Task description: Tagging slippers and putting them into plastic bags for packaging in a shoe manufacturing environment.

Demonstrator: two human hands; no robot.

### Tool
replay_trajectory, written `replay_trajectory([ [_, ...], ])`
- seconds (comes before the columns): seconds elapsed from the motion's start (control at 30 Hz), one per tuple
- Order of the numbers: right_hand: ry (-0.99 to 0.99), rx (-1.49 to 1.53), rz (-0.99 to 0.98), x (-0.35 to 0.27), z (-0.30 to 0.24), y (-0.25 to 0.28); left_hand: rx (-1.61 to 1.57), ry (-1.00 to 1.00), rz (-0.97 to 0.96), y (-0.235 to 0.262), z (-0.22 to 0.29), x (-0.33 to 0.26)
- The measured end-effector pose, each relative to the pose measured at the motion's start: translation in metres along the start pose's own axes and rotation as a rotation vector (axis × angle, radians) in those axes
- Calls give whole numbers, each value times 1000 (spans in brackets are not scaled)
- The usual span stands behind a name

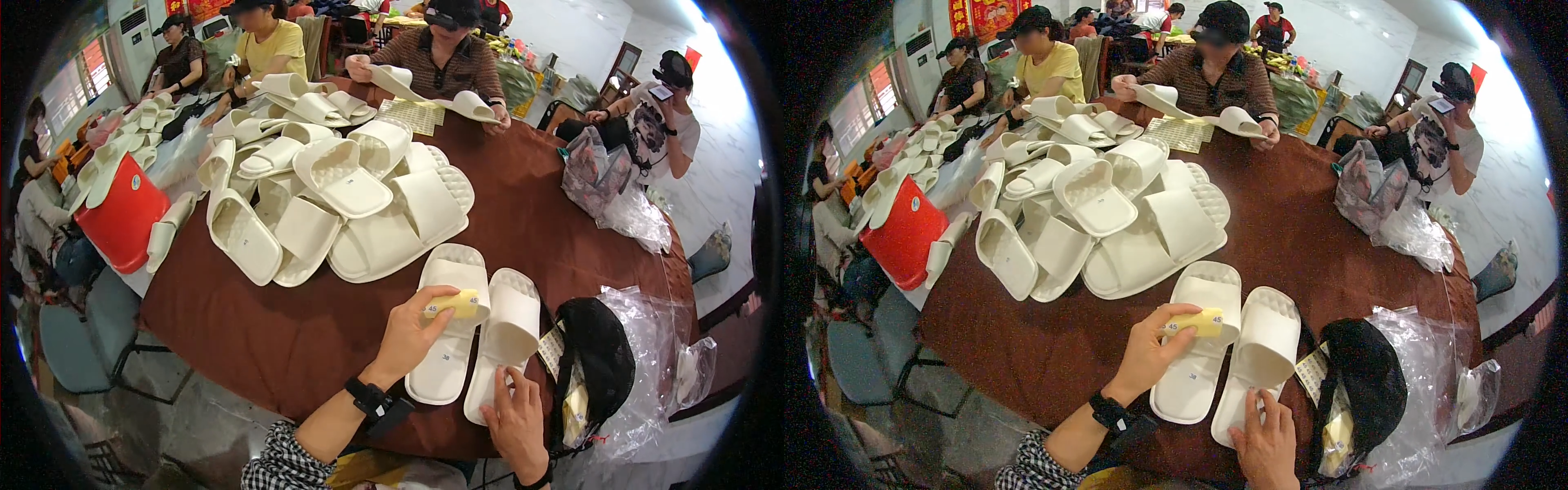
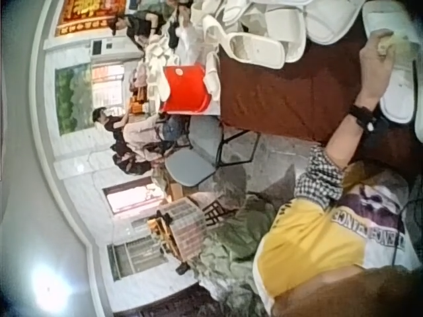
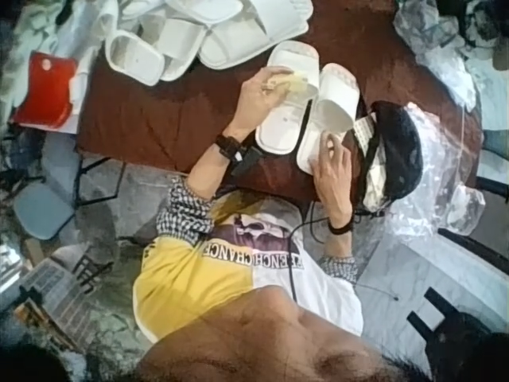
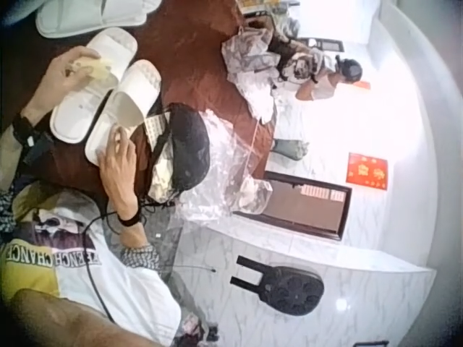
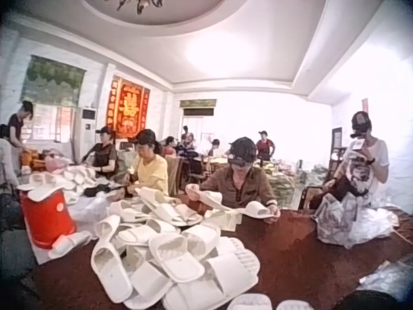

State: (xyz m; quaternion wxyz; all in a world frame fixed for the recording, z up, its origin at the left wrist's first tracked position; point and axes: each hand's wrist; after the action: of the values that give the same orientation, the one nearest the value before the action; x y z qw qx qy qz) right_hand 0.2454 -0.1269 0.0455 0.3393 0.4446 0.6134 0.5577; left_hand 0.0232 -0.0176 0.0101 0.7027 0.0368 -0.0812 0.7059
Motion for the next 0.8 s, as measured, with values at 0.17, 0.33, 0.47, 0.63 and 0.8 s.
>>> replay_trajectory([
  [0.17, 89, 48, -114, 15, 4, 36, -48, 16, 71, 3, -3, 0],
  [0.33, 219, 127, 33, 55, -10, 50, -57, -46, 144, 2, -9, 5],
  [0.47, 300, 332, 121, 85, -15, 17, -97, -23, 130, 2, -9, 6],
  [0.63, 262, 325, 166, 97, -15, -22, -129, -9, 141, 2, -11, 6],
  [0.8, 233, 287, 200, 96, -15, -32, -99, -11, 126, 2, -5, 7],
])
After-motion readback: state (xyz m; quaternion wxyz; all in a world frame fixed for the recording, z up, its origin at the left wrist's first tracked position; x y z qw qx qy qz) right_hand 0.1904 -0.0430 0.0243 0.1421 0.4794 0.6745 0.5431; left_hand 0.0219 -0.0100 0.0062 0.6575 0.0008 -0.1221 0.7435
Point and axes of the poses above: each hand's wrist, its own x-axis towards the middle knuckle, its own y-axis out of the back of the hand, z = x × y, and after that the axes turned 2 degrees about y, right-handed
